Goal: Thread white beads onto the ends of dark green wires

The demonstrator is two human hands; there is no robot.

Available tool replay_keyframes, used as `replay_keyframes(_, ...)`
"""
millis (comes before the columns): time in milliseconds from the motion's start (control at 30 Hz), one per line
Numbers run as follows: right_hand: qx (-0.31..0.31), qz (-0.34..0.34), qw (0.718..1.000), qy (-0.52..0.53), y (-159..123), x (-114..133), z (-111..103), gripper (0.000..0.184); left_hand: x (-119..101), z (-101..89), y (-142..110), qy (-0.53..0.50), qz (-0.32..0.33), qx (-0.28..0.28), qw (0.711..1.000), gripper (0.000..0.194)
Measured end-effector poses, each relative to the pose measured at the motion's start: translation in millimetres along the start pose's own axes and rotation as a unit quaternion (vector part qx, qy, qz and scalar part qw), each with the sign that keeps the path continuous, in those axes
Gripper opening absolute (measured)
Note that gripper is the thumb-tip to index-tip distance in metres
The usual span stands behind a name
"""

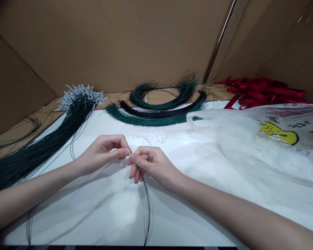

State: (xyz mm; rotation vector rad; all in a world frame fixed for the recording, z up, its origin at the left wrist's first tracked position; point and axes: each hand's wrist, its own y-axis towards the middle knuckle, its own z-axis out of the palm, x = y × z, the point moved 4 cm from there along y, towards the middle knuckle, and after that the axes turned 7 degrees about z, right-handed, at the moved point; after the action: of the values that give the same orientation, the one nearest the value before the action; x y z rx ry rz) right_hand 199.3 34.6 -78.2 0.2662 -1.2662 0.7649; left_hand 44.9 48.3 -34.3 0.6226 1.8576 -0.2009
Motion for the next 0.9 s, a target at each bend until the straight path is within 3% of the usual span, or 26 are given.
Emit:
replay_keyframes(333,0.023,0.019,0.999,0.039,-1.7,-1.9,-1.5,0.029,-1.9,2.5,-1.7,0.035,0.022,0.032,0.999,0.024)
replay_keyframes(533,0.045,0.036,0.996,0.073,-3.0,-0.4,0.6,0.024,-0.2,-3.1,-1.7,0.022,0.041,0.008,0.999,0.021)
replay_keyframes(900,0.009,0.031,0.998,0.057,-6.1,0.0,0.9,0.021,-2.7,-5.9,0.2,0.03,0.031,-0.004,0.999,0.023)
